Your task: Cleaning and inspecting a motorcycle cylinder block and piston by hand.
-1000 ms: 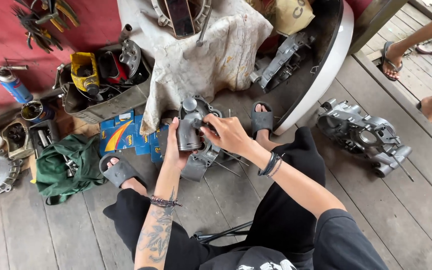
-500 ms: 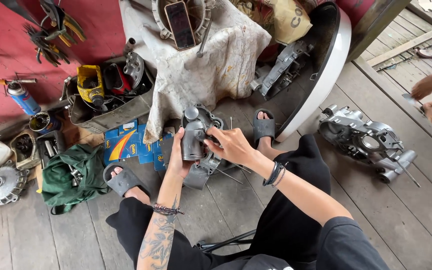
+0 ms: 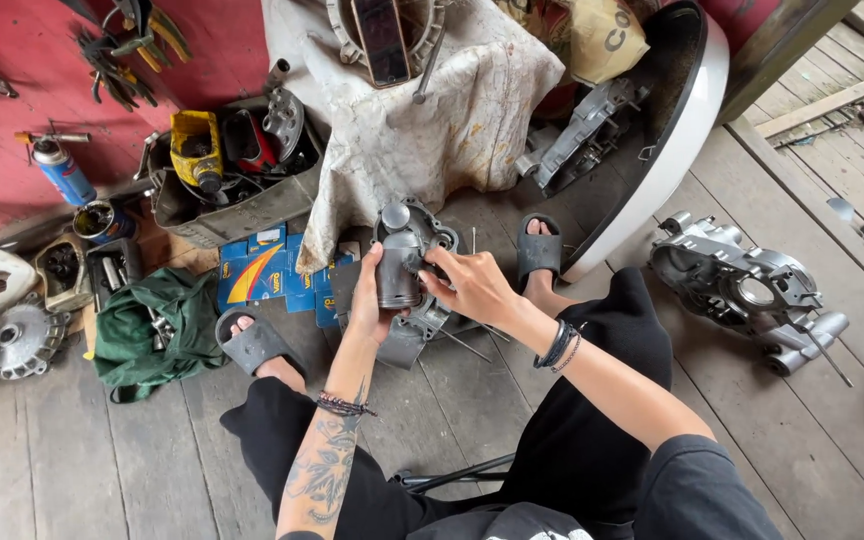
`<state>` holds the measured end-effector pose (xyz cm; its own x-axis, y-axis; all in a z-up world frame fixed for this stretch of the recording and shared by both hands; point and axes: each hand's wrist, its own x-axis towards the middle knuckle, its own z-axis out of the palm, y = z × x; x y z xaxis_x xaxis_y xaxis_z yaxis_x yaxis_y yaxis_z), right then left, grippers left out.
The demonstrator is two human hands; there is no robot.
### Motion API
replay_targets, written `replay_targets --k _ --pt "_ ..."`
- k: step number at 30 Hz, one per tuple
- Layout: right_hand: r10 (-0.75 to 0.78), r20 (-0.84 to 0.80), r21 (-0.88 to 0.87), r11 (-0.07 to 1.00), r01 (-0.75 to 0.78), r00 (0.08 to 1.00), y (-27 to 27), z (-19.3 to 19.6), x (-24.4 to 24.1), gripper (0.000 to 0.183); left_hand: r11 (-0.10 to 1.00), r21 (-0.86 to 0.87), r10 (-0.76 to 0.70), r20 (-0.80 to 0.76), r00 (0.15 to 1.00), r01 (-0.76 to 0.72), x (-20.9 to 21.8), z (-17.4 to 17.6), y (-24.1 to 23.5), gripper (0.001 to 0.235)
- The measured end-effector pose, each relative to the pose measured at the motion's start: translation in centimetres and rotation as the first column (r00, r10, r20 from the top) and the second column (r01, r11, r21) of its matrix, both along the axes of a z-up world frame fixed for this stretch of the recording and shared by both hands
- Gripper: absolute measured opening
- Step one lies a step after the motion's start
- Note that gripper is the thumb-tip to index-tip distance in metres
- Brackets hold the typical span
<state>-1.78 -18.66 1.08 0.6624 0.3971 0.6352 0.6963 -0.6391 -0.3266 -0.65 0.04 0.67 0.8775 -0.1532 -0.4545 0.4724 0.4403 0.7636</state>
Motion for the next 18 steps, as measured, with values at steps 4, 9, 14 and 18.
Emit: replay_targets --k 4,9,14,18 --pt "0.063 0.060 -0.054 0.997 -0.060 0.996 0.6 0.6 -1.3 0.012 0.995 0.040 0.088 0.017 0.996 -0.088 0.3 -0.6 0.2 0.068" --pt "-0.014 0.049 -0.077 0.997 0.018 0.999 -0.6 -0.7 0.4 0.013 0.993 0.070 0.082 0.119 0.989 -0.091 -0.3 2.8 -0.7 0.054" --pt "0.000 0.081 -0.078 0.997 0.006 0.997 -0.7 -0.5 0.4 0.012 0.991 0.083 0.097 0.140 0.985 -0.110 -0.2 2.1 -0.7 0.055" --pt "0.092 0.098 -0.115 0.990 -0.080 0.991 0.5 0.8 -1.1 0.011 0.985 0.091 0.136 0.121 0.983 -0.148 0.3 1.4 -0.5 0.070"
